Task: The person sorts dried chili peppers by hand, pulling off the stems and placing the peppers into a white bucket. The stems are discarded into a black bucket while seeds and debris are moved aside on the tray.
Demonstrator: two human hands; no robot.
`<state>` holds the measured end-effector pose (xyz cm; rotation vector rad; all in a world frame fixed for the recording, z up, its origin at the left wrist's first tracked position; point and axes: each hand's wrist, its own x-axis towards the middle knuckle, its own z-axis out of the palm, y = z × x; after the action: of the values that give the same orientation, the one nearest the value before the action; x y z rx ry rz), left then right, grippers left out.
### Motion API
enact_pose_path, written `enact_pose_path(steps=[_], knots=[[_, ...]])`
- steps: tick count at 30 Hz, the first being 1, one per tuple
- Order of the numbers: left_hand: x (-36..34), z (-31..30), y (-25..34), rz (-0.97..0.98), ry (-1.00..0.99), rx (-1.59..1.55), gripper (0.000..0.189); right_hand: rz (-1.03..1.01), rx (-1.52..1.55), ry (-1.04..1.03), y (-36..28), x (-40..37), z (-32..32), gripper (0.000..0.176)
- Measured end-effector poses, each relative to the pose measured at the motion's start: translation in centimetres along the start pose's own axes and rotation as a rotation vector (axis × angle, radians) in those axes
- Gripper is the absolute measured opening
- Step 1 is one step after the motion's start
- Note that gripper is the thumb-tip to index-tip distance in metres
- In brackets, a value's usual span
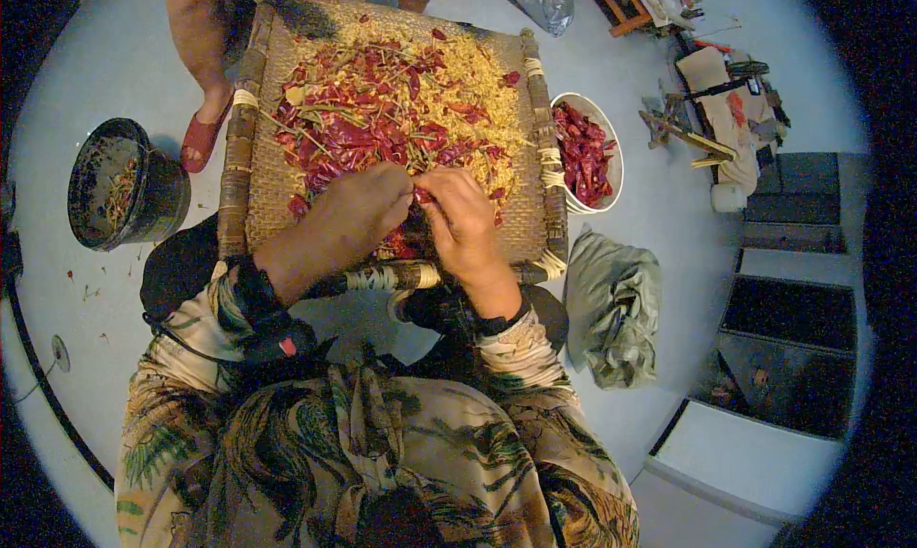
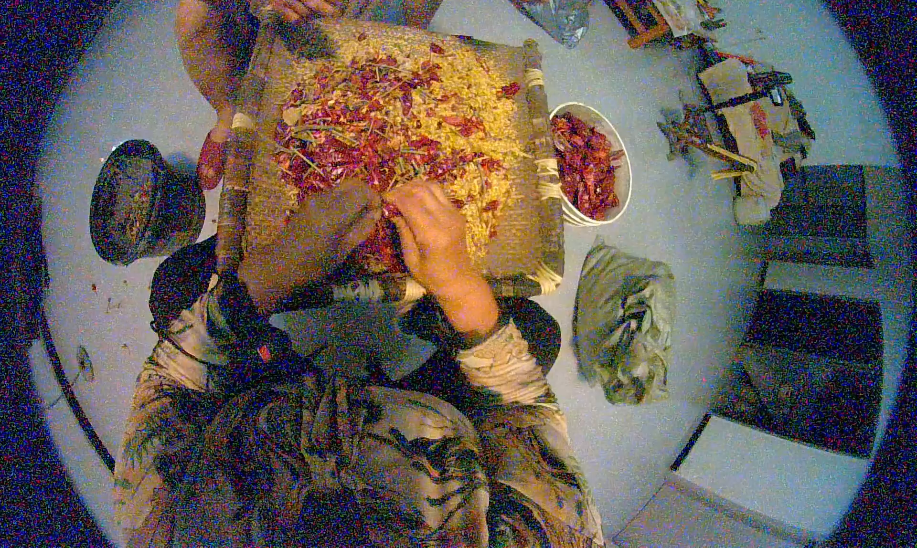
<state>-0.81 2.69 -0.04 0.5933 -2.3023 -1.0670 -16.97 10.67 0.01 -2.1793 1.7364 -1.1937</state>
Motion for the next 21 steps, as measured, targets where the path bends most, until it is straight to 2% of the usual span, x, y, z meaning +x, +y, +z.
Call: enact_pose_path(steps=[4,7,10,13,16,19,21], knots=[[0.2,-0.3,0.2,-0.055,0.002,-0.102,0.013,0.029,0.029,0.013,0.0,-0.1,0.2,0.021],[0.5,0.2,-0.5,-0.094,0.07,-0.283,0.012,0.217,0.232,0.027,-0.4,-0.3,0.2,0.019],[0.9,-0.5,-0.2,-0.489,-0.035,-0.825,0.01,0.438,0.43,0.028,-0.1,-0.9,0.4,0.019],[1.0,-1.4,0.1,-0.57,-0.039,-1.041,0.009,0.442,0.429,0.027,-0.1,-0.8,0.1,0.02],[0.9,-1.6,0.2,-0.539,-0.026,-1.03,0.009,0.468,0.435,0.052,0.2,-1.0,0.4,0.02],[0.9,-1.0,-0.1,-0.435,-0.032,-0.876,0.009,0.478,0.44,0.078,0.3,-0.9,0.4,0.02],[0.9,-1.2,0.3,-0.373,-0.023,-0.714,0.01,0.41,0.368,0.061,0.3,-0.7,0.2,0.02]])
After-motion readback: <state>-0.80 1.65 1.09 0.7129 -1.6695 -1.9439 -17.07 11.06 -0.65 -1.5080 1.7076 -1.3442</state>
